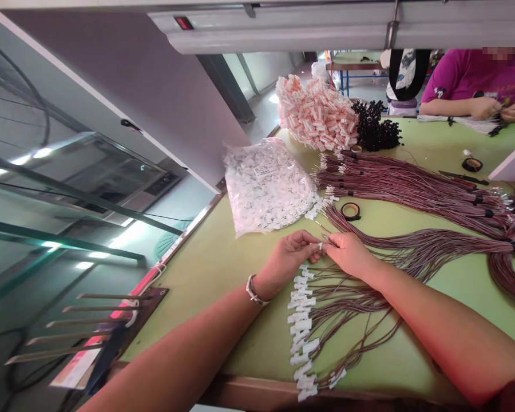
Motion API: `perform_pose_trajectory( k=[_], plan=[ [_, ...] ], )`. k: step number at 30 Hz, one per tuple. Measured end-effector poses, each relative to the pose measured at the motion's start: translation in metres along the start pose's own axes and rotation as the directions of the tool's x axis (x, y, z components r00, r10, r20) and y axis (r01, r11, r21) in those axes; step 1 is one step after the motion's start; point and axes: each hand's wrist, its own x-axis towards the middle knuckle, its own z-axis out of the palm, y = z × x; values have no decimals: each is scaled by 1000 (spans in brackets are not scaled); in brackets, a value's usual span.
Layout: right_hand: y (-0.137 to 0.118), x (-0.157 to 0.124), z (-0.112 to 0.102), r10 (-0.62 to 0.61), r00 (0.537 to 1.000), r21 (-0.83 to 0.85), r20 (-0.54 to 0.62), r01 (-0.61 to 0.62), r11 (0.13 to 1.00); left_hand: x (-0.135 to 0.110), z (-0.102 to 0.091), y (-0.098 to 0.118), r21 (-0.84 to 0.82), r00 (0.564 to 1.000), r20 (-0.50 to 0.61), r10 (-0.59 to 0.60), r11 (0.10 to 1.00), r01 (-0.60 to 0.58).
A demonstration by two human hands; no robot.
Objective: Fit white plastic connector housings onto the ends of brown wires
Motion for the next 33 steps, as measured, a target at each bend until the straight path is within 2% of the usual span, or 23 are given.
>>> perform_pose_trajectory(
  k=[6, 12, 18, 27, 30, 33],
  plan=[
    [-3, 0, -3, 41, 999, 67, 31, -43, 997, -1, -4, 1, -4, 1000, 27, 15, 1000, -15],
    [-7, 4, -3, 87, 996, 28, 14, -88, 996, 0, -2, 2, 71, 998, -8, 62, 996, -62],
    [-4, 2, -1, 34, 999, -15, 20, -33, 999, 0, -1, 4, 25, 999, 23, -25, 999, 24],
    [-6, -1, -5, -1, 1000, -49, 23, 2, 999, -2, -8, 2, 30, 1000, 8, 26, 999, -26],
    [-7, -3, -7, -10, 999, -77, -38, 7, 997, -1, -13, 3, 130, 998, 20, 53, 990, -55],
    [-6, -1, -10, 15, 979, 15, -204, -12, 1000, -6, -18, 10, 365, 989, 129, 77, 923, -120]
  ],
)
